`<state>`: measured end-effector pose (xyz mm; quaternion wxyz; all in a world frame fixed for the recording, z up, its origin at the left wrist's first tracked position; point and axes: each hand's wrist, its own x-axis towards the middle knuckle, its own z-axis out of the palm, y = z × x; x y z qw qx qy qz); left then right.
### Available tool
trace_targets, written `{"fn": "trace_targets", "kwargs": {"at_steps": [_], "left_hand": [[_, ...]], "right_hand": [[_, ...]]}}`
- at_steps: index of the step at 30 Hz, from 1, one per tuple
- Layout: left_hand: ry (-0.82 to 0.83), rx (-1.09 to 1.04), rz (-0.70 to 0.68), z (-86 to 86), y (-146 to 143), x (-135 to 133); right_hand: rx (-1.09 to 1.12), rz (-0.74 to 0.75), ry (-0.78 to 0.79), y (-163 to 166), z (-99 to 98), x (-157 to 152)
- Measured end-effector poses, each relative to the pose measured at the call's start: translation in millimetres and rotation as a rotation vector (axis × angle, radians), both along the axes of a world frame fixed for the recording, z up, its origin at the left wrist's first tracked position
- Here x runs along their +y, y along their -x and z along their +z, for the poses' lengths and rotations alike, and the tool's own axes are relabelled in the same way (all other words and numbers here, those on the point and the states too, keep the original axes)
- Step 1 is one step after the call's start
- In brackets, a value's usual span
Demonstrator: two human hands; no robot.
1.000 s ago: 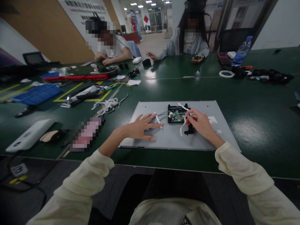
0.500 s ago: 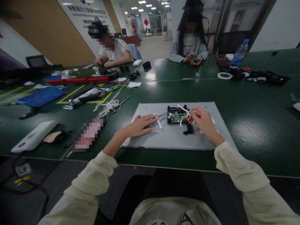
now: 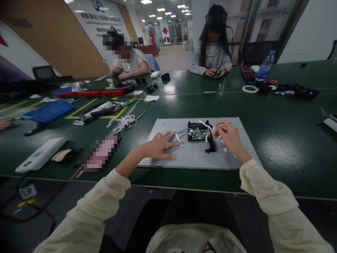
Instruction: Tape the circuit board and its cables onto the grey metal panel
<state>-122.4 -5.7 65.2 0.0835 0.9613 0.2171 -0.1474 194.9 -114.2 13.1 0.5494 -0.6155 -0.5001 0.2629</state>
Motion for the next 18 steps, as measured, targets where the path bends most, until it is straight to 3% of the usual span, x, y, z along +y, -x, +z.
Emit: {"fn": "trace_targets", "kwargs": {"at_steps": [10, 18], "left_hand": [[0.016, -0.069, 0.018, 1.9, -1, -3], [-0.033, -0.448, 0.318, 0.3, -10, -5]], "right_hand": [[0.002, 0.005, 0.014, -4, 2.9, 0], [-0.001, 0.22, 0.167, -12, 4.2, -6]]}}
